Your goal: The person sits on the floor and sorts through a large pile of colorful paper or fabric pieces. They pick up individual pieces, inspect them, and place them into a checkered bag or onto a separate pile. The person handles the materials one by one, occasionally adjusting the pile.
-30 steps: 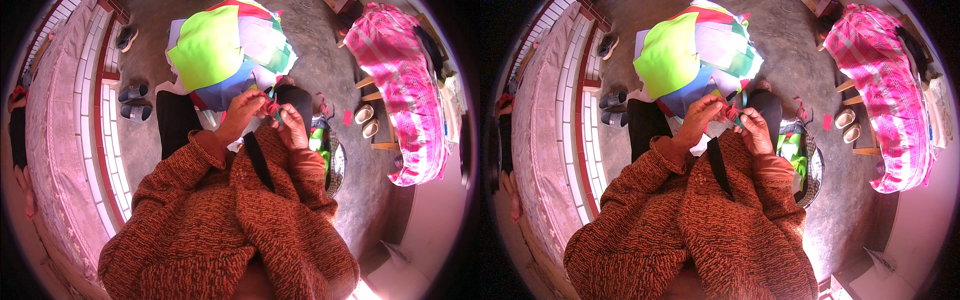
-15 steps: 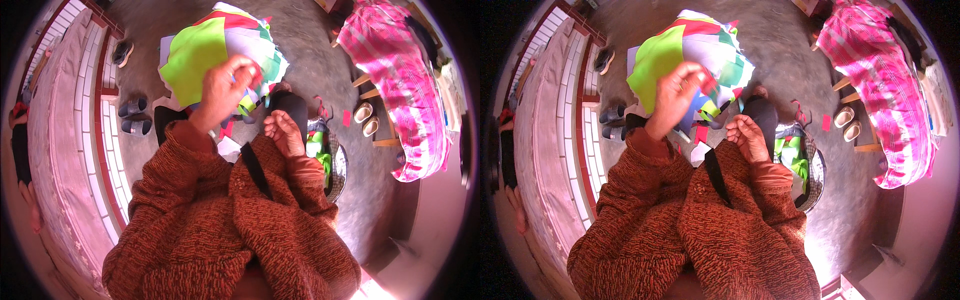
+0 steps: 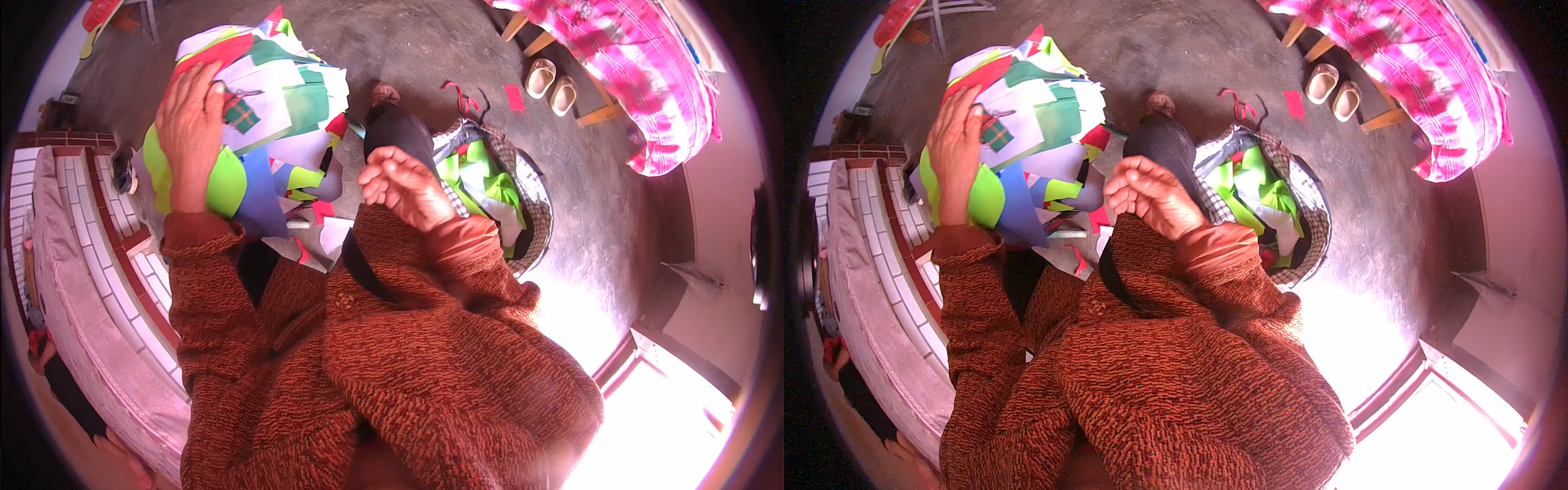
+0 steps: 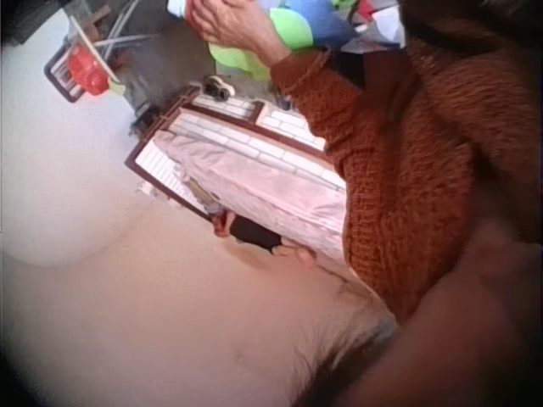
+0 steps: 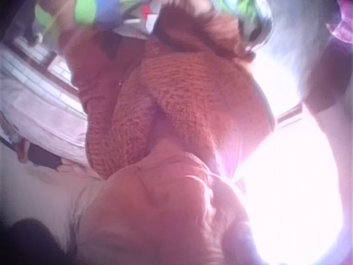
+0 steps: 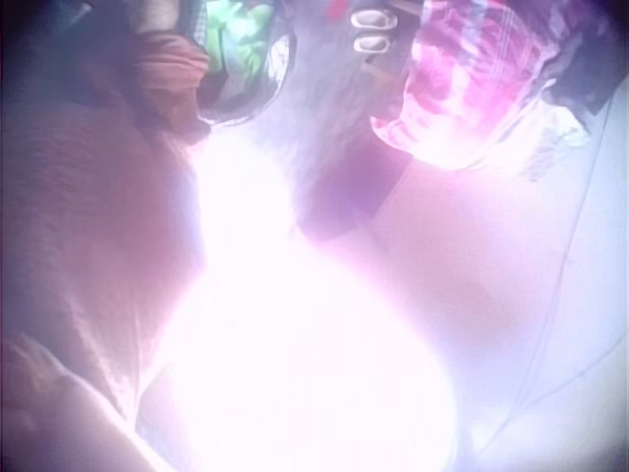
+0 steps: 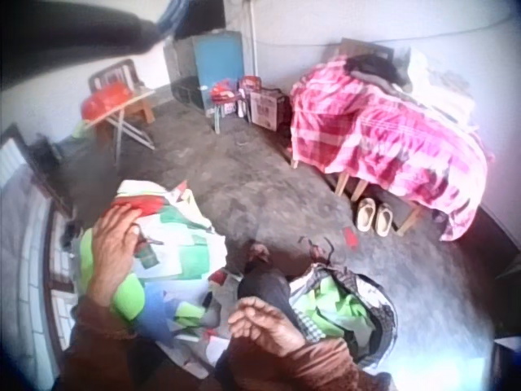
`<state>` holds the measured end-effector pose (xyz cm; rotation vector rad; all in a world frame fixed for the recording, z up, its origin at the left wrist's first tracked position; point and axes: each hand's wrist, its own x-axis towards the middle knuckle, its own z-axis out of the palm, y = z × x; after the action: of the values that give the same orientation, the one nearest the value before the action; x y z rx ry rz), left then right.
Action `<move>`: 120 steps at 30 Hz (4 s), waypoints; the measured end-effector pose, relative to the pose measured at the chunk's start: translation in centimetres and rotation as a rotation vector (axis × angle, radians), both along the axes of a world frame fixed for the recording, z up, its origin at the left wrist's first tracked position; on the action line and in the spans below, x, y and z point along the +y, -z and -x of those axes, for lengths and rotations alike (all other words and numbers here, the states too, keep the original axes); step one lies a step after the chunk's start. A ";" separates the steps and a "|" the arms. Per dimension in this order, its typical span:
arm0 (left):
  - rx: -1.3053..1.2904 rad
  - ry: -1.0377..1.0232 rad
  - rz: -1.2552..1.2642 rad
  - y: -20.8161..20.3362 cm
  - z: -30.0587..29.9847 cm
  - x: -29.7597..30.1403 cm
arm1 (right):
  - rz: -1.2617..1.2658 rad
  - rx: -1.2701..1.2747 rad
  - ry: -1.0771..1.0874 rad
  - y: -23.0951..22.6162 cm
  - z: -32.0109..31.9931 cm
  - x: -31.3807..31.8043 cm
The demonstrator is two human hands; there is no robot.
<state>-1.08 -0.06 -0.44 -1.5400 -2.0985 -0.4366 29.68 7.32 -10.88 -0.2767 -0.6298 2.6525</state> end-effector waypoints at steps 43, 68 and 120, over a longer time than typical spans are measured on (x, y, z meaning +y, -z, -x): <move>-0.704 0.006 0.005 -1.0 -2.7 1.1 | -0.930 -1.614 -0.170 30.3 -21.2 2.3; -0.660 -0.134 0.014 -1.4 -3.1 1.2 | -1.209 -1.337 0.000 32.3 -13.5 10.2; -0.319 0.004 0.016 -1.6 -2.8 1.3 | -0.134 -0.986 0.726 18.4 -22.9 4.4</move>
<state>1.71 1.23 1.17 -1.5676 -2.3404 -0.7091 52.59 11.68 -29.27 -1.4847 -0.7683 1.6449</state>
